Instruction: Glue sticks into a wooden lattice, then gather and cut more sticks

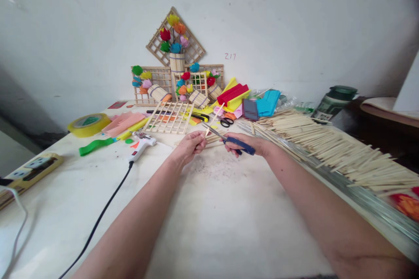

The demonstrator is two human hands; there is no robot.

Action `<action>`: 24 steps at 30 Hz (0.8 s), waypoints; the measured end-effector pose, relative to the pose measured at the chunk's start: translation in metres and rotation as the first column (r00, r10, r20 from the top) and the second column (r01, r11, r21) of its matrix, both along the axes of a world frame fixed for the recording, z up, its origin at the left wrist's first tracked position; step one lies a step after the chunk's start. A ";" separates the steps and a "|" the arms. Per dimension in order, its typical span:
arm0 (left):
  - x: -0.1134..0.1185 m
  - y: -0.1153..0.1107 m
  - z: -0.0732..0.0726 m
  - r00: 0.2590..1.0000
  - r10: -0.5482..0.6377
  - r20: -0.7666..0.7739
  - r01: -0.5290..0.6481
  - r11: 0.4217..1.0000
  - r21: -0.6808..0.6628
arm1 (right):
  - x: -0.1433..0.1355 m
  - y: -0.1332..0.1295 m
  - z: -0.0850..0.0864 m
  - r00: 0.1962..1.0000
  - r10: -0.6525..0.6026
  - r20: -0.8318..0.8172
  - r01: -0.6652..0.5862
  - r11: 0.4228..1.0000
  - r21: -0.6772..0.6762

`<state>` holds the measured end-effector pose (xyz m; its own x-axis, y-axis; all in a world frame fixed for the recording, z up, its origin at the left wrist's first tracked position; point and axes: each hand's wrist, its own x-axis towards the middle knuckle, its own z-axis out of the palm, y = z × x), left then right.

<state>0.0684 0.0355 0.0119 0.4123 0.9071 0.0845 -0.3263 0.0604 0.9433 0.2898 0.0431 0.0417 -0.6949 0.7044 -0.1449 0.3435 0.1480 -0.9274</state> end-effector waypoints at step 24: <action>-0.003 -0.002 0.003 1.000 -0.028 -0.004 0.028 0.996 -0.088 | -0.006 -0.005 0.005 0.996 -0.007 0.092 0.005 1.000 0.019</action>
